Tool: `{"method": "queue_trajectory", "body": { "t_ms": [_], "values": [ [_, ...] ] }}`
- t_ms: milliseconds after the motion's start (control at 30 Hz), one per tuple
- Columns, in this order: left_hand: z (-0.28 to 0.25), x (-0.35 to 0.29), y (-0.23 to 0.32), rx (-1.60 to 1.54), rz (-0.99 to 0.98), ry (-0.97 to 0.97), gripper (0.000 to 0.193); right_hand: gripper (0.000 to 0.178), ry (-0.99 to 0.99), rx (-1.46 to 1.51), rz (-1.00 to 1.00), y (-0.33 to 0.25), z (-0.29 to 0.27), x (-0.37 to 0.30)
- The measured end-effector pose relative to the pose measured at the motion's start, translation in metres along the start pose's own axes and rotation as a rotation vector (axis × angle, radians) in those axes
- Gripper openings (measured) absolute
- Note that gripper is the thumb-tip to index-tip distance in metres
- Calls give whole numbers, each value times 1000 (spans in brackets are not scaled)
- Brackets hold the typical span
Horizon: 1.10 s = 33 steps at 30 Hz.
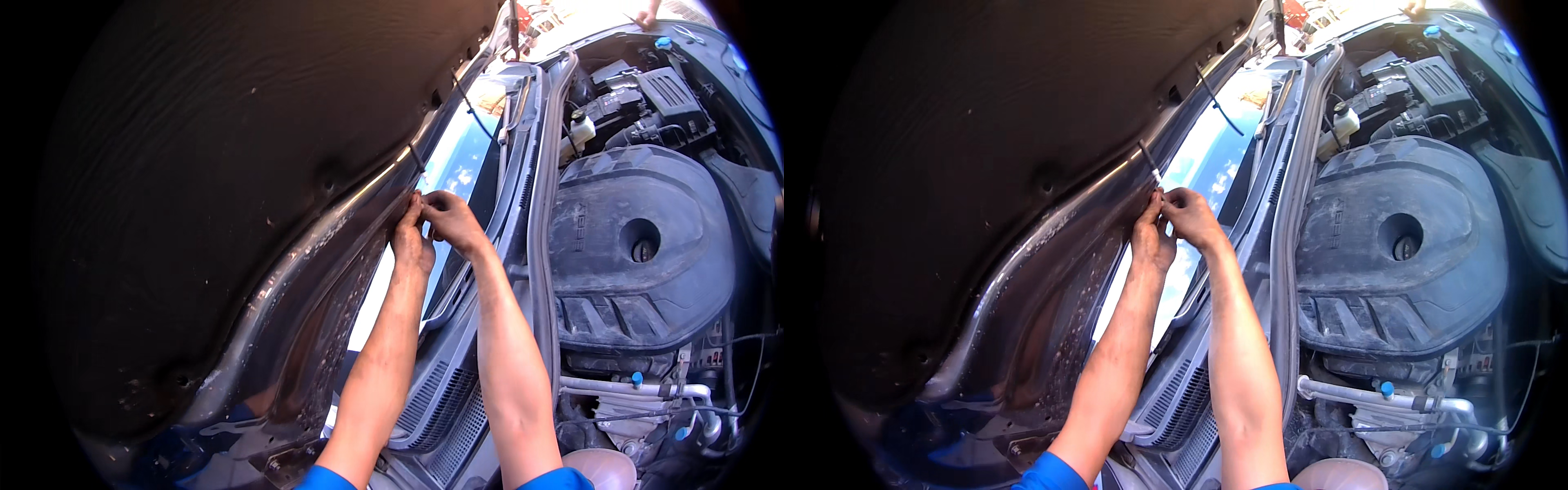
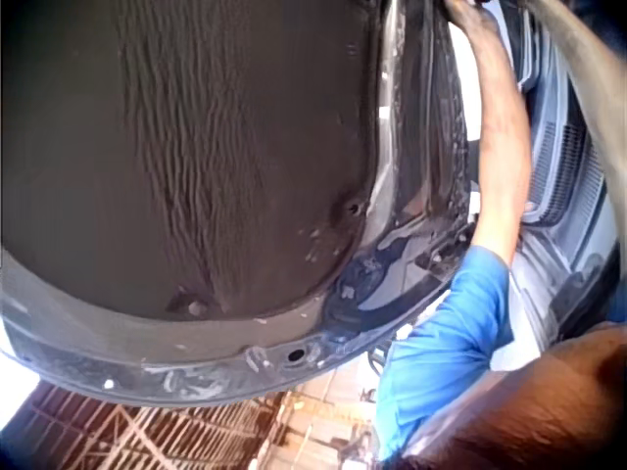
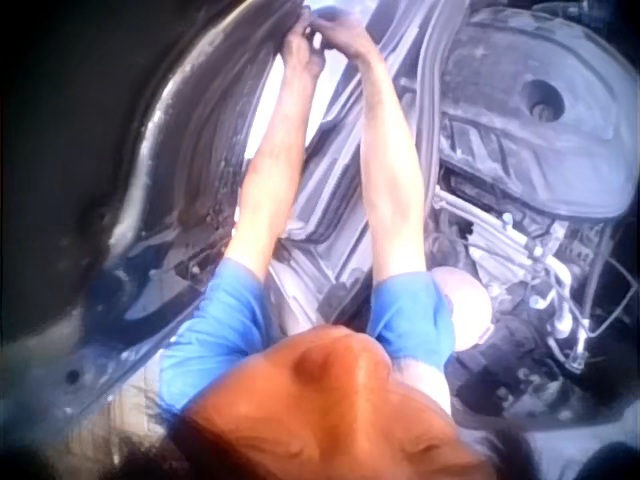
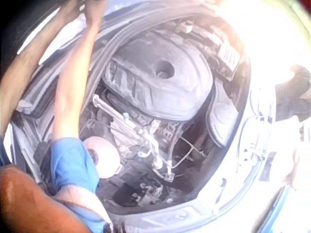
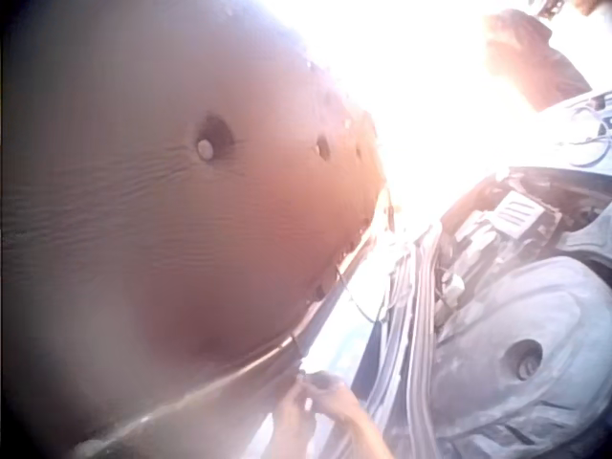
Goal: The person removes a wire from a plastic bag using scissors and secures it to the underside of the car hood. They handle the wire and a pair of pliers while working near the engine.
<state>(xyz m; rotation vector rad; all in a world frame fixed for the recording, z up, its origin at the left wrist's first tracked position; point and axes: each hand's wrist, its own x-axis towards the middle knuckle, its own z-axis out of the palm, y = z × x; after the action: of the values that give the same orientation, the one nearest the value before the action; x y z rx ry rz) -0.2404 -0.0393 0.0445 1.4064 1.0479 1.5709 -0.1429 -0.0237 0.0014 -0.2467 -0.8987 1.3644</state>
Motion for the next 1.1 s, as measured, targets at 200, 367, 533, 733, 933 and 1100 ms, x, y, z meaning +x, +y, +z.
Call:
{"method": "queue_trajectory", "body": {
  "t_ms": [200,367,533,733,933,1100],
  "values": [
    [-4,6,-3,-49,-12,-5,23,22,-195,592,145,22,-10,-4],
    [3,1,-2,-80,-94,-2,27,26,-61,378,87,14,-8,-13],
    [0,4,-8,-139,-21,-88,29,28,-12,132,89,1,-7,-22],
    [-2,14,-19,-249,43,-96,22,30,28,221,49,13,0,-21],
    [0,13,-20,-273,47,-135,17,28,61,204,-14,19,3,-17],
    [0,8,-13,-259,92,-152,19,28,108,316,-49,31,12,-15]
  ]
}}
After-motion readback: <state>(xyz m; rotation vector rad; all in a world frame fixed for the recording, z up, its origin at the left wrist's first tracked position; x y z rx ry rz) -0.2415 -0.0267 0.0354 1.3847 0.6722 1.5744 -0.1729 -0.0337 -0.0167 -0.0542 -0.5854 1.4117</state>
